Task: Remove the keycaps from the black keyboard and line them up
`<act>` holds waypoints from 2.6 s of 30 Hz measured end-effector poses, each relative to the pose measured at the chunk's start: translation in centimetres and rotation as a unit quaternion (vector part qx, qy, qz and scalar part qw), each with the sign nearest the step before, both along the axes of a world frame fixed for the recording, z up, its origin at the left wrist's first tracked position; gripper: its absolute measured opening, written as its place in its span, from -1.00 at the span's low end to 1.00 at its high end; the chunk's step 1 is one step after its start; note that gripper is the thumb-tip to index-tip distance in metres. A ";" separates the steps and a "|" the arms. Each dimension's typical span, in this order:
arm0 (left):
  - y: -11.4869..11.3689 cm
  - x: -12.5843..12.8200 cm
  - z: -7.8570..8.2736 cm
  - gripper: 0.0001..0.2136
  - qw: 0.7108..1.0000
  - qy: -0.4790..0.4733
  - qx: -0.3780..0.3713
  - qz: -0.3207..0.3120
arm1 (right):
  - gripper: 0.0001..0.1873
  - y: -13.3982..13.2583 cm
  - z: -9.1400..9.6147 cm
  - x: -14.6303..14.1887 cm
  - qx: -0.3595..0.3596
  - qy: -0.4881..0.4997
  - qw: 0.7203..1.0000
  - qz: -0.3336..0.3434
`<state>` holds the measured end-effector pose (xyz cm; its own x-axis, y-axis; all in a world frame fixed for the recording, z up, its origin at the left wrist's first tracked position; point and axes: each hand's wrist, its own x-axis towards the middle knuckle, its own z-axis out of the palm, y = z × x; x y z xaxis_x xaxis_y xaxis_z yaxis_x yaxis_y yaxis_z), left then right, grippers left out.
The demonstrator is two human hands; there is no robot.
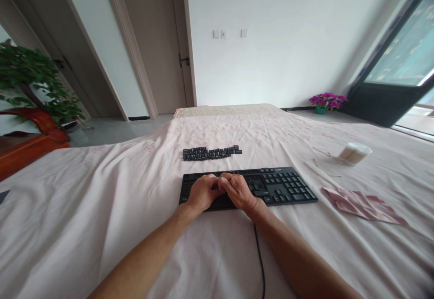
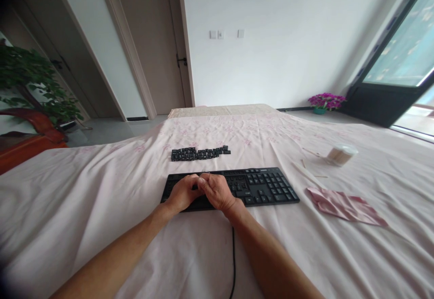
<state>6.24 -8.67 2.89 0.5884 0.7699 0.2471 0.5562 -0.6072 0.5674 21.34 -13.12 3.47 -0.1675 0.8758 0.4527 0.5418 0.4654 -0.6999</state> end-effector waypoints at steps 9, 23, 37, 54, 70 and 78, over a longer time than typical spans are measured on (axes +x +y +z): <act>-0.8 0.3 -0.1 -0.87 0.995 -0.095 -0.018 -0.032 | -0.48 -0.9 -0.1 0.0 0.025 0.103 0.994 -0.005; 1.3 -0.7 0.3 -0.86 0.975 -0.180 -0.121 0.038 | -0.56 -1.0 0.6 0.0 0.059 0.085 0.987 -0.121; 15.1 0.2 2.3 -0.86 0.981 -0.095 -0.043 0.162 | -0.55 -0.3 0.2 0.1 0.007 0.095 0.987 -0.127; 20.4 4.7 1.2 -0.83 0.967 0.095 -0.052 0.231 | -0.52 0.0 0.4 0.4 -0.008 0.101 0.987 -0.125; 20.1 4.6 0.2 -0.83 0.962 0.144 -0.052 0.228 | -0.54 -0.1 0.8 0.4 -0.002 0.100 0.987 -0.125; 19.5 4.1 1.1 -0.83 0.963 0.133 -0.051 0.230 | -0.49 -0.1 0.5 0.5 -0.018 0.153 0.980 -0.124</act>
<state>10.39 10.82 4.01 0.2109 0.9765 0.0451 0.8868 -0.2106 0.4113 21.79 -13.22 3.99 0.1915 0.8885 0.4169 0.3977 0.3181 -0.8606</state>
